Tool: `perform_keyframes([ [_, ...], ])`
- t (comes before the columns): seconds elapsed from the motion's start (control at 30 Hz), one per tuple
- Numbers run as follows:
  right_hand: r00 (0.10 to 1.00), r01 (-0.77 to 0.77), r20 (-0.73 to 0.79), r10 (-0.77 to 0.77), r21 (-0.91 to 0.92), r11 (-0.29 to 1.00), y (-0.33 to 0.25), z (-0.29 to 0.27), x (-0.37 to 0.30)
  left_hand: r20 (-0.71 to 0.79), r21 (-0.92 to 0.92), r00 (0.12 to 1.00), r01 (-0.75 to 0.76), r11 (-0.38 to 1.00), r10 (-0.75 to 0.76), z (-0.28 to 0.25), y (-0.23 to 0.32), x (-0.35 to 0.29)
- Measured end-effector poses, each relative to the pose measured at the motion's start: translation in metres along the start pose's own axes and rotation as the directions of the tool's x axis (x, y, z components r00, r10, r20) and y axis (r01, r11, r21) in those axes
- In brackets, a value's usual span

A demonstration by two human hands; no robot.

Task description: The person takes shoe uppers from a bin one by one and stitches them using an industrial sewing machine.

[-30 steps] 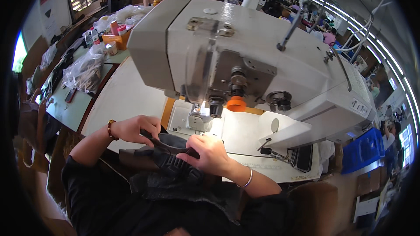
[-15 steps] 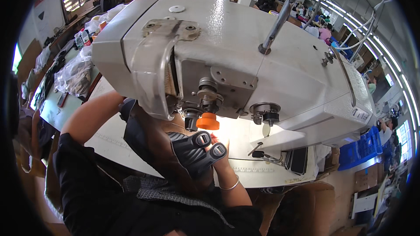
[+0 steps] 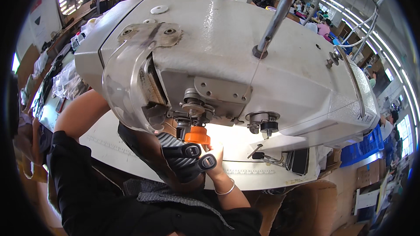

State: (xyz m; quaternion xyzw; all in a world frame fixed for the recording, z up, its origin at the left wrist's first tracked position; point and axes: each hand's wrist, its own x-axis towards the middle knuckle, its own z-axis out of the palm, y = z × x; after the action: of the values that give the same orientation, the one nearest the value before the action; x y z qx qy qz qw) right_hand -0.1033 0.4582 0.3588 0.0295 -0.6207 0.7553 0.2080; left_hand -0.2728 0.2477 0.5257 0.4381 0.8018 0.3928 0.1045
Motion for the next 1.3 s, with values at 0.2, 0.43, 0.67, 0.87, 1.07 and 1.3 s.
perform_keyframes([
  [0.2,0.992,-0.040,0.117,0.041,-0.016,0.999,-0.013,-0.003,0.003,-0.158,-0.009,0.987,-0.019,1.000,0.017,0.001,0.002,0.003],
  [0.43,0.996,-0.069,0.055,0.072,-0.051,0.996,0.002,-0.008,0.000,-0.371,-0.032,0.928,-0.049,0.998,0.034,-0.001,0.002,0.002],
  [0.67,0.999,0.019,0.027,-0.017,-0.069,0.997,0.016,0.002,-0.004,-0.578,-0.041,0.815,-0.083,0.996,0.044,-0.004,0.006,0.008],
  [0.87,0.986,-0.156,0.058,0.155,0.007,0.988,-0.023,0.022,-0.010,-0.712,-0.033,0.700,-0.097,0.995,0.044,-0.002,0.013,0.011],
  [1.07,0.990,-0.127,0.070,0.124,0.045,0.991,-0.025,0.023,-0.009,-0.808,-0.015,0.586,-0.106,0.994,0.050,-0.001,0.014,0.016],
  [1.3,0.981,0.009,0.194,0.028,-0.190,0.982,0.009,0.002,-0.001,-0.883,0.004,0.466,-0.102,0.995,0.051,-0.037,-0.002,0.008],
])
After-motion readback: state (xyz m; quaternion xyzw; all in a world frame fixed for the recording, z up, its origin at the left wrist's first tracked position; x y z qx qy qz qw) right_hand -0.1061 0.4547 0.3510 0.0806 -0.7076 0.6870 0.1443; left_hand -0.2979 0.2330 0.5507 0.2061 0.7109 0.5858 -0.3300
